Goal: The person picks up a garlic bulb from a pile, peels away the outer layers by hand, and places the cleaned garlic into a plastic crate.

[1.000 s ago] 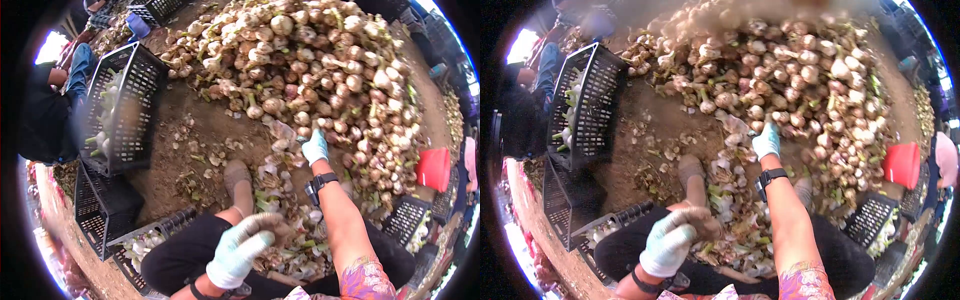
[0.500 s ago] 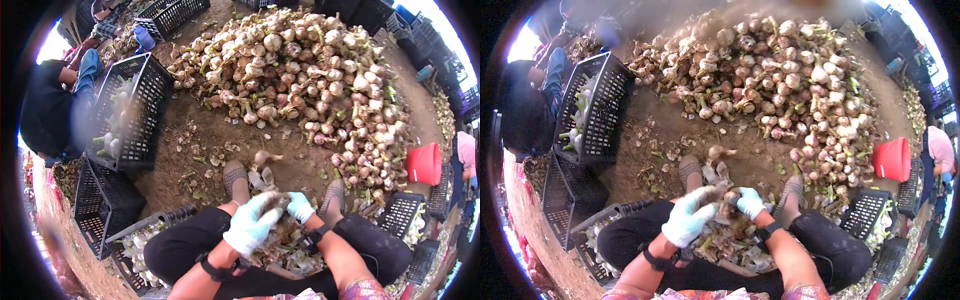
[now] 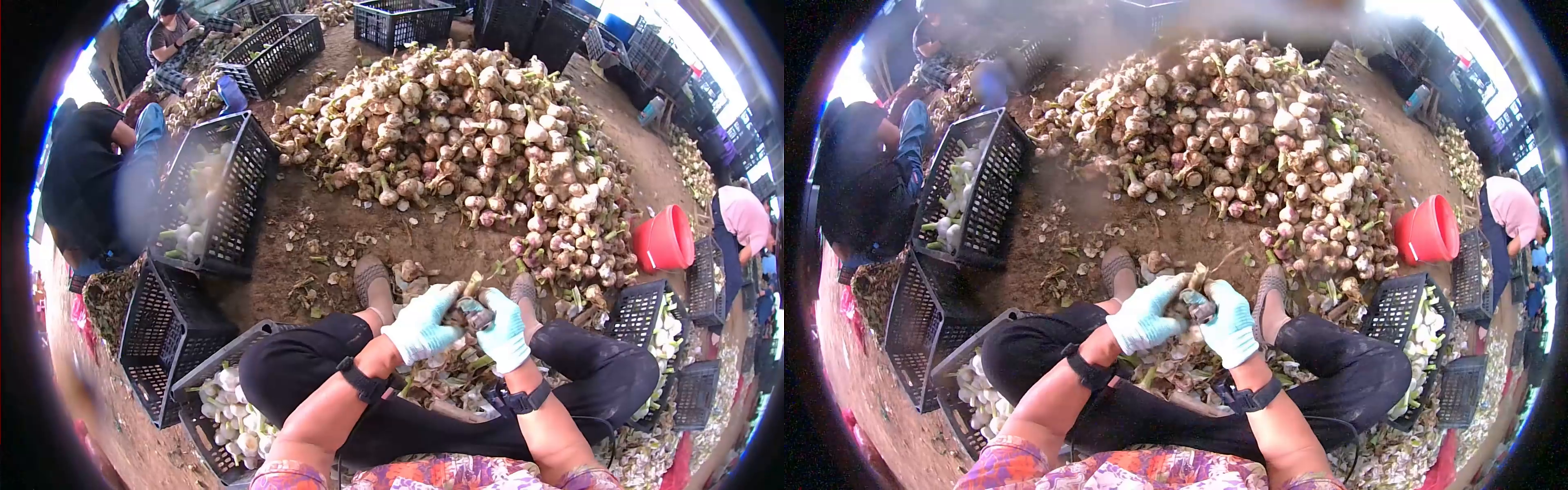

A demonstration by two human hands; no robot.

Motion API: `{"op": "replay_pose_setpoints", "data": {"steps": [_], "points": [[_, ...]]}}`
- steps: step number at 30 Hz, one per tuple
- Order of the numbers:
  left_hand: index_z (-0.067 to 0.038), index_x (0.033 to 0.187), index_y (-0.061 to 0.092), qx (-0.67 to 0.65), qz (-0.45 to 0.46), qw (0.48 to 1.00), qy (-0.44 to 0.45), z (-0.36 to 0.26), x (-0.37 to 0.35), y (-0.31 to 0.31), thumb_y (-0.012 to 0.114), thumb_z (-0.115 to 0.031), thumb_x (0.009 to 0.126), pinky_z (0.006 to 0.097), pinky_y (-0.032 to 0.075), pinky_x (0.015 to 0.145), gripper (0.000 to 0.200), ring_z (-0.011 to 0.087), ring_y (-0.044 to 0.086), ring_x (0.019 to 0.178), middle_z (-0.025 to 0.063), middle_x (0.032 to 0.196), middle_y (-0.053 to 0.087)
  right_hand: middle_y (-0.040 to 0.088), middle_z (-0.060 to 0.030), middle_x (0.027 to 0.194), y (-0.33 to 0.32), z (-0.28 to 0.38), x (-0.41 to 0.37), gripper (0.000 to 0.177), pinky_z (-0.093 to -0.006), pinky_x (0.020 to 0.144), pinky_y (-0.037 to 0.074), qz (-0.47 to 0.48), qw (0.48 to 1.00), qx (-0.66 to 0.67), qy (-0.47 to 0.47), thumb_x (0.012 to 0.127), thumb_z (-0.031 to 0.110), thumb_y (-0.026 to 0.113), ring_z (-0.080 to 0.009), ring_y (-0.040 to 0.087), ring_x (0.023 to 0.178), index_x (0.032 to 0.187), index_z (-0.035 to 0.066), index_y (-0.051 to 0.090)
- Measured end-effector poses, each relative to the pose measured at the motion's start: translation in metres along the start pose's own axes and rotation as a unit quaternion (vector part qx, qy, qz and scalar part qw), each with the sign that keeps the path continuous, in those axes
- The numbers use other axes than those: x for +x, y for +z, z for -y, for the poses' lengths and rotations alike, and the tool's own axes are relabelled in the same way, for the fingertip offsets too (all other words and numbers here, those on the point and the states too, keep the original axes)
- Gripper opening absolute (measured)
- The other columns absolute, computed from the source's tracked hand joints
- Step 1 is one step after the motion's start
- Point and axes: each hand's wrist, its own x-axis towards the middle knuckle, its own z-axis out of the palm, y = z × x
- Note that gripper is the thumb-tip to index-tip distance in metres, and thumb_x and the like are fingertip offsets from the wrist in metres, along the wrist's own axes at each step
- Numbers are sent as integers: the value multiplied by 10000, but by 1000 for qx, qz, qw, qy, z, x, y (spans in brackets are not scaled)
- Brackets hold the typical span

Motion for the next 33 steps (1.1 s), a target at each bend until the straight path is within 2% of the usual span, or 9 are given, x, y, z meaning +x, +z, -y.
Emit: {"op": "replay_pose_setpoints", "data": {"steps": [6,12,18,21,23,25,29,32,33], "points": [[-20,1176,406,59,-32,997,-41,2,-4,6,664,-252,643,341,440,769,636,317,545,904,189,965,545,556,-188,700,7,-7,2,160,-345,594,427,53,998,31,11,677,-9,506,-342,556,675,832,-18,544],[-1,1207,423,-137,43,987,-76,5,-4,-7,684,-183,635,249,422,796,654,153,550,919,129,1015,588,562,-188,716,-19,14,12,160,-334,605,429,172,985,-15,-6,683,3,510,-323,556,673,836,-30,543],[-4,1212,433,-274,77,956,-67,8,-1,-3,667,-166,628,273,394,848,649,194,520,981,157,1073,549,597,-182,796,-23,-14,-3,247,-307,604,439,131,990,-43,-38,704,6,511,-276,569,661,942,-38,562],[-13,1219,420,-117,66,991,-11,7,2,-3,667,-137,624,264,375,868,656,173,498,999,117,1093,536,614,-75,793,-24,-1,-4,230,-229,552,415,135,955,241,107,744,-32,460,-82,513,629,946,-50,569],[-16,1208,422,51,41,997,34,0,0,2,645,-105,640,267,381,858,616,158,488,985,70,1079,534,613,-58,790,-20,-10,-4,235,-224,557,417,132,976,158,65,750,-33,450,-77,515,631,952,-55,568],[-10,1215,411,-83,30,996,11,0,-1,1,634,-91,654,265,390,845,609,150,491,965,68,1052,536,630,-54,802,-24,-12,-3,245,-244,586,440,132,981,126,62,760,-14,452,-114,566,661,973,-53,566],[17,1253,326,-503,63,852,-130,-3,1,-12,549,-160,773,264,469,676,558,142,550,809,117,968,557,608,-32,778,-24,-6,-3,246,-210,557,413,55,977,195,62,787,-22,417,-79,520,627,979,-42,569],[8,1198,397,-745,256,609,-94,34,13,-4,401,-370,860,319,478,457,508,209,589,694,157,913,576,585,2,799,-9,-1,-3,260,-146,526,362,-13,928,352,121,818,-35,374,-2,452,594,994,-41,566],[2,1198,397,-716,207,653,-135,37,10,-2,397,-404,860,314,480,484,528,204,584,705,152,910,579,587,0,821,-3,0,0,247,-153,545,370,-28,862,477,170,820,-32,384,-25,468,604,983,-35,569]]}}
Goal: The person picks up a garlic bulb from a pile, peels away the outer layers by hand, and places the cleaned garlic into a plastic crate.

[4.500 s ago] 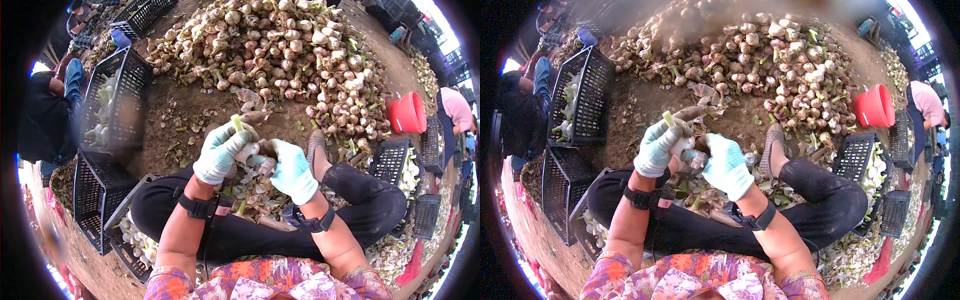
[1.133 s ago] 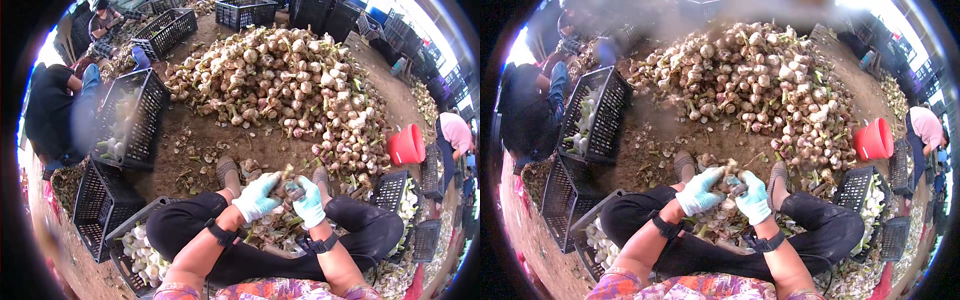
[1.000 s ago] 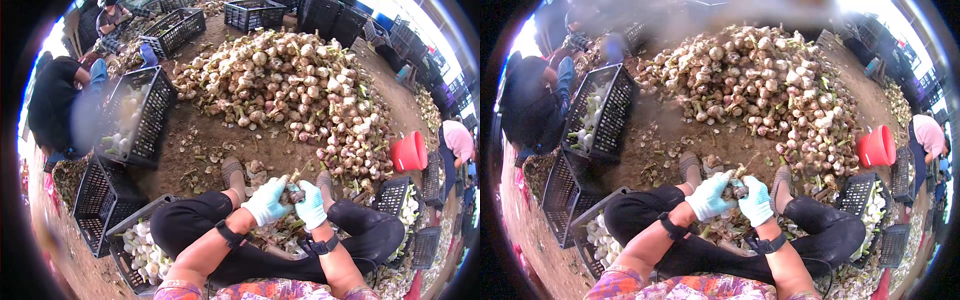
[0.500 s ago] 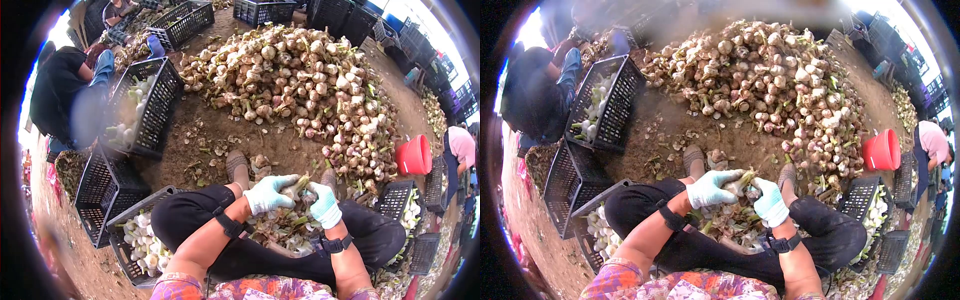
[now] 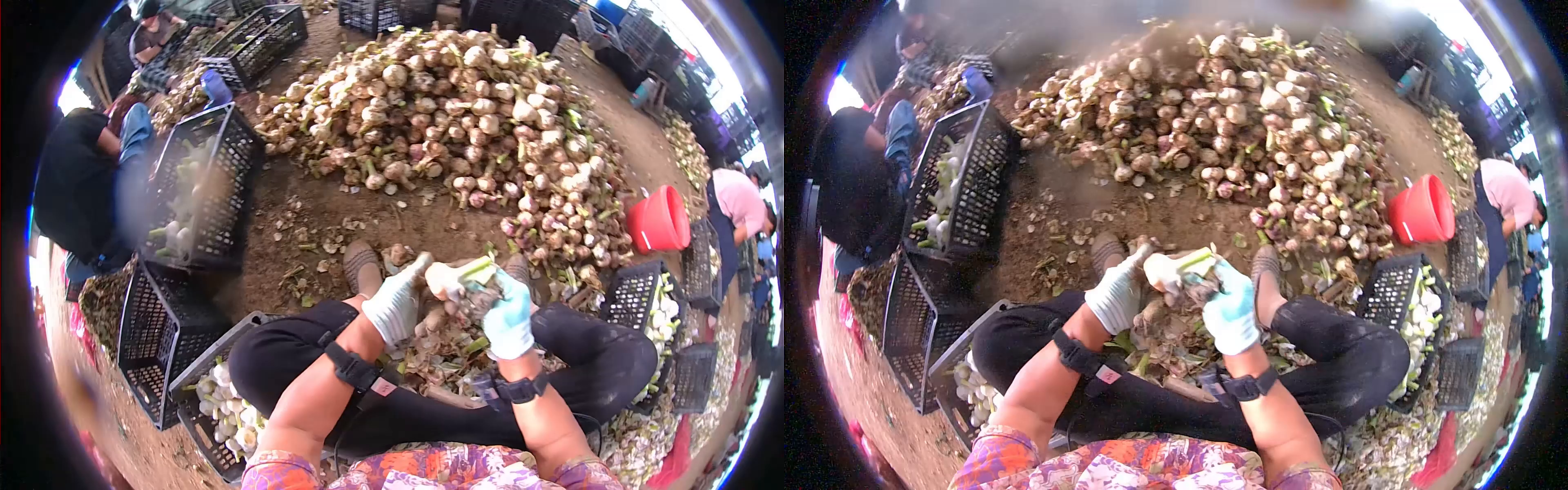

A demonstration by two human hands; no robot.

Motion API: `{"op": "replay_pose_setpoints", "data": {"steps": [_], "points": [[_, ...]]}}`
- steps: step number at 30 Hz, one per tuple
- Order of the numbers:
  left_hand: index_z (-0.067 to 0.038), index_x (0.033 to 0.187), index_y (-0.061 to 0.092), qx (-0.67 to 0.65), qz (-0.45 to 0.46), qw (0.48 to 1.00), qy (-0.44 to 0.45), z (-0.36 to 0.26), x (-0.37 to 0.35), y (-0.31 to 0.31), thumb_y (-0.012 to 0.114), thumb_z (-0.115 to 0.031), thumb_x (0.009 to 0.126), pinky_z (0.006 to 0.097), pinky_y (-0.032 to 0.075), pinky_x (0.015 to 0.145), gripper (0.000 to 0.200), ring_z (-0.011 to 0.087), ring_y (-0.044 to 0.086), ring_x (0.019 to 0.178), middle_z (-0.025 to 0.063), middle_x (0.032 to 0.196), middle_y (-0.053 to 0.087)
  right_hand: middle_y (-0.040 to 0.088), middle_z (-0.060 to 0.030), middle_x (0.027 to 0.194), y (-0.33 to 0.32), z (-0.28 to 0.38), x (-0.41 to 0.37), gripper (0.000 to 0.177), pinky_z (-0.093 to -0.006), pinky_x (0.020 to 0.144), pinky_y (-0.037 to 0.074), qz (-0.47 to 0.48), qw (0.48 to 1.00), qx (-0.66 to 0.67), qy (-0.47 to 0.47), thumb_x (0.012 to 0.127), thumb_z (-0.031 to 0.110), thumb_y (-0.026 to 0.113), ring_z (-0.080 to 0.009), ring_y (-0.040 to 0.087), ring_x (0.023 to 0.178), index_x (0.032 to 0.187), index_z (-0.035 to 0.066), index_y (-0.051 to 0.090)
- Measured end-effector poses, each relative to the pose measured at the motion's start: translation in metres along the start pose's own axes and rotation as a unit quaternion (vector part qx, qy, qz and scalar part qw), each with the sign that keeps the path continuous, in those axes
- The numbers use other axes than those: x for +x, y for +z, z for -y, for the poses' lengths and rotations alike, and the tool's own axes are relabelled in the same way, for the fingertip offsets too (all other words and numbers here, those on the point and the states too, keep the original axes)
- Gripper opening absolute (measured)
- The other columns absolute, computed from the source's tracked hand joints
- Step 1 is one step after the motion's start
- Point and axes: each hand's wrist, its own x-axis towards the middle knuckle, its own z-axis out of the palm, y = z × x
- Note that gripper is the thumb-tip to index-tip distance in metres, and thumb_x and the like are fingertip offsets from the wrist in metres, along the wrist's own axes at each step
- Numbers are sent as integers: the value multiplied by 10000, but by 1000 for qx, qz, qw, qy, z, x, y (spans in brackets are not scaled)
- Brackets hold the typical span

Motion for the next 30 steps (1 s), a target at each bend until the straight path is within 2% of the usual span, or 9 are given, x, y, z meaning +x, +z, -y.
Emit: {"op": "replay_pose_setpoints", "data": {"steps": [2,5,8,11,18,21,23,25,30], "points": [[-8,1196,398,165,-217,959,71,5,7,8,461,-418,848,292,479,641,542,181,560,796,126,939,570,591,-13,838,12,10,-2,218,-181,575,401,-27,962,-244,-121,815,-34,403,-68,504,625,954,-37,570],[8,1190,399,449,-263,810,269,15,0,29,640,-188,761,272,438,785,530,166,524,916,96,1036,525,584,-13,802,16,16,-5,212,-183,578,409,-15,909,-369,-193,811,-42,412,-62,492,612,959,-37,563],[6,1192,381,122,-165,952,228,7,-7,37,661,-232,740,281,480,707,582,174,545,882,103,1036,534,542,19,699,25,22,-8,238,-136,536,380,-43,996,-73,-27,833,-30,381,-12,425,557,1009,-42,541],[4,1165,392,21,5,990,141,-1,-8,15,600,-308,784,281,490,664,534,185,575,749,113,920,570,550,-7,751,15,31,-8,250,-130,494,355,54,976,-194,-88,864,38,369,-3,424,541,1029,-81,513],[-17,1109,470,240,-207,928,198,-4,-10,43,605,-227,786,263,468,680,408,142,566,744,84,896,578,552,-21,729,23,22,-22,255,-142,473,331,10,994,82,69,878,75,354,-12,381,503,1024,-58,516],[1,972,563,295,-262,889,230,-2,-9,35,564,-127,809,227,439,695,207,109,555,741,58,878,592,566,-36,718,20,15,-19,219,-165,524,377,7,968,-250,-33,800,-54,380,-42,471,591,904,-24,571],[1,985,568,273,-262,897,229,0,-8,35,547,-100,819,228,437,715,195,100,549,749,32,855,597,582,-64,728,-22,-41,-5,234,-218,559,413,23,967,-255,-13,737,-105,422,-97,519,643,862,3,587],[5,998,569,268,-200,918,211,6,-8,42,544,-102,823,224,434,732,206,98,550,761,23,875,596,603,-85,727,-25,-57,-5,177,-269,572,421,47,865,-481,-133,682,-91,512,-130,540,638,809,12,580],[12,972,563,164,-128,949,237,2,-19,52,590,-240,803,303,477,739,305,188,577,854,140,1021,566,628,-118,689,-63,-80,17,213,-275,593,451,20,906,-422,-20,675,-60,507,-157,578,634,848,-4,617]]}}
